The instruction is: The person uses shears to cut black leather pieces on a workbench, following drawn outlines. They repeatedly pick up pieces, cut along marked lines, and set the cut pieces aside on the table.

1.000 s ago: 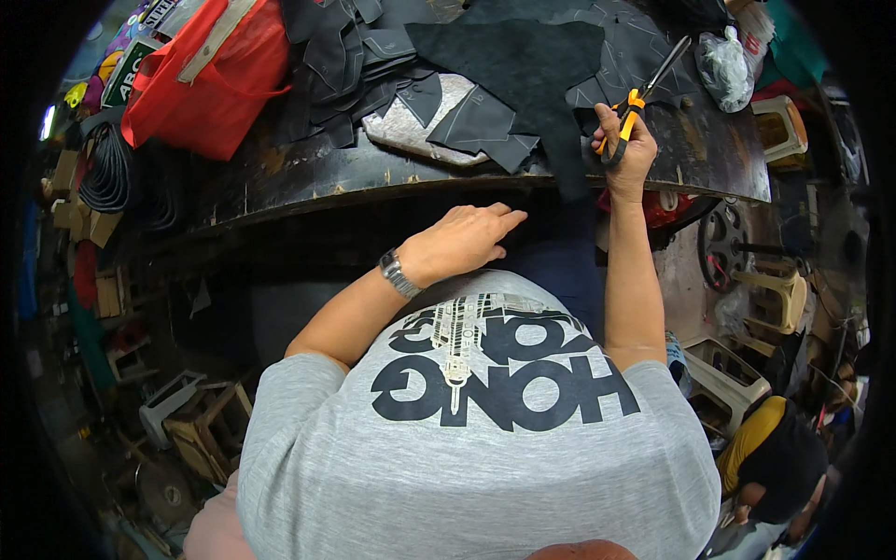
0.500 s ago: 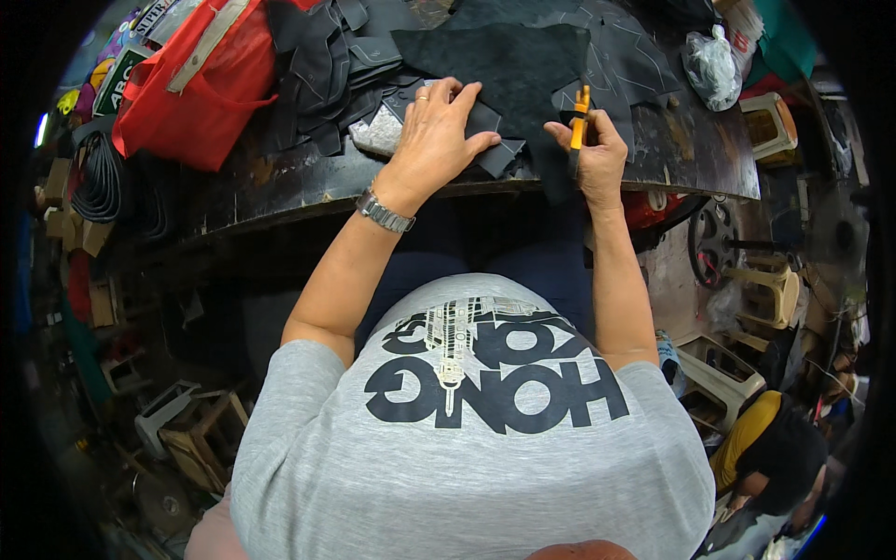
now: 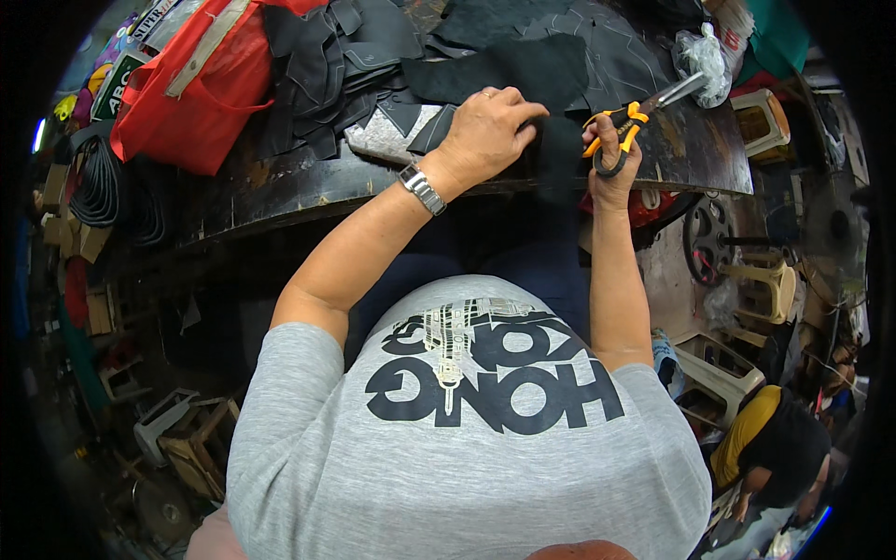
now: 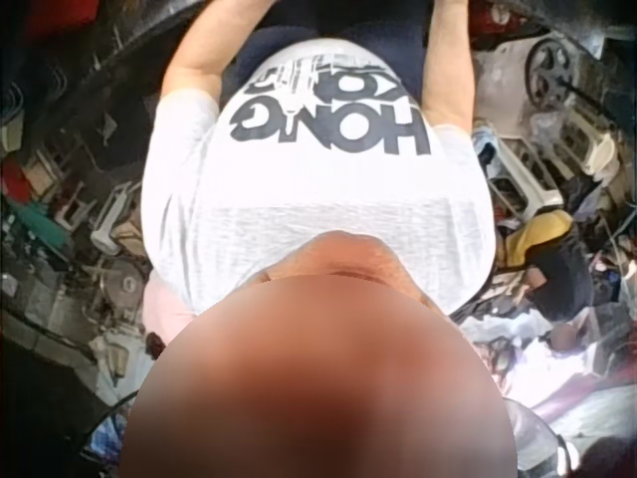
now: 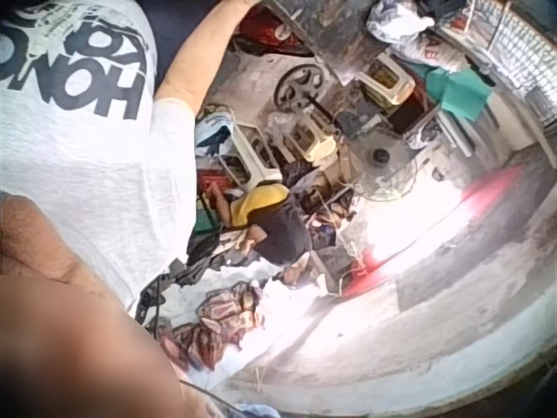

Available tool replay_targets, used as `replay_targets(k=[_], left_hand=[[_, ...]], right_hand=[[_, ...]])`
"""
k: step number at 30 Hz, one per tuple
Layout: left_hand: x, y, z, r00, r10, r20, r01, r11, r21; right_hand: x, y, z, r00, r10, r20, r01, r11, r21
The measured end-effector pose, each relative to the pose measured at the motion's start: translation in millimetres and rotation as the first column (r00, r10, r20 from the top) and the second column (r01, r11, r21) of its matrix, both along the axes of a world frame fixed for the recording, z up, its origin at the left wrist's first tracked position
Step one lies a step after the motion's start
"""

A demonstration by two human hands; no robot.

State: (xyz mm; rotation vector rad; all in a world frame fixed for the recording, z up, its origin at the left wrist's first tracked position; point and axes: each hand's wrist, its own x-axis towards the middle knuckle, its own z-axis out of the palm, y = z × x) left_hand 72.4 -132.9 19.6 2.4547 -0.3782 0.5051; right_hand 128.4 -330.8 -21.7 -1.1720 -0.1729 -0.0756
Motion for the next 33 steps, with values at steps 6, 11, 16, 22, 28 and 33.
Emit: replay_targets(k=[6,11,16,22,28,33], left_hand=[[0,31,34,0.943,-0.308,-0.127,-0.009,0.357,-0.934],[-2,68,18,0.926,-0.176,-0.335,-0.259,0.349,-0.901],[-10,83,-19,0.945,-0.053,-0.323,-0.270,0.428,-0.862],[-24,83,-22,0.934,0.102,-0.343,-0.329,0.623,-0.710],[-39,91,-8,0.951,-0.114,-0.289,-0.131,0.696,-0.706],[-73,75,4,0.968,-0.079,-0.239,-0.069,0.830,-0.554]], right_hand=[[1,-3,4,0.999,-0.035,0.004,0.035,0.999,0.031],[0,3,0,0.999,0.032,-0.010,-0.032,0.999,-0.001],[-1,3,-3,0.998,0.056,0.019,-0.054,0.997,-0.062],[0,3,-5,0.999,0.041,0.015,-0.040,0.996,-0.086],[-1,6,-5,0.998,0.046,0.035,-0.041,0.990,-0.133],[-2,5,-5,0.999,0.033,0.036,-0.027,0.989,-0.144]])
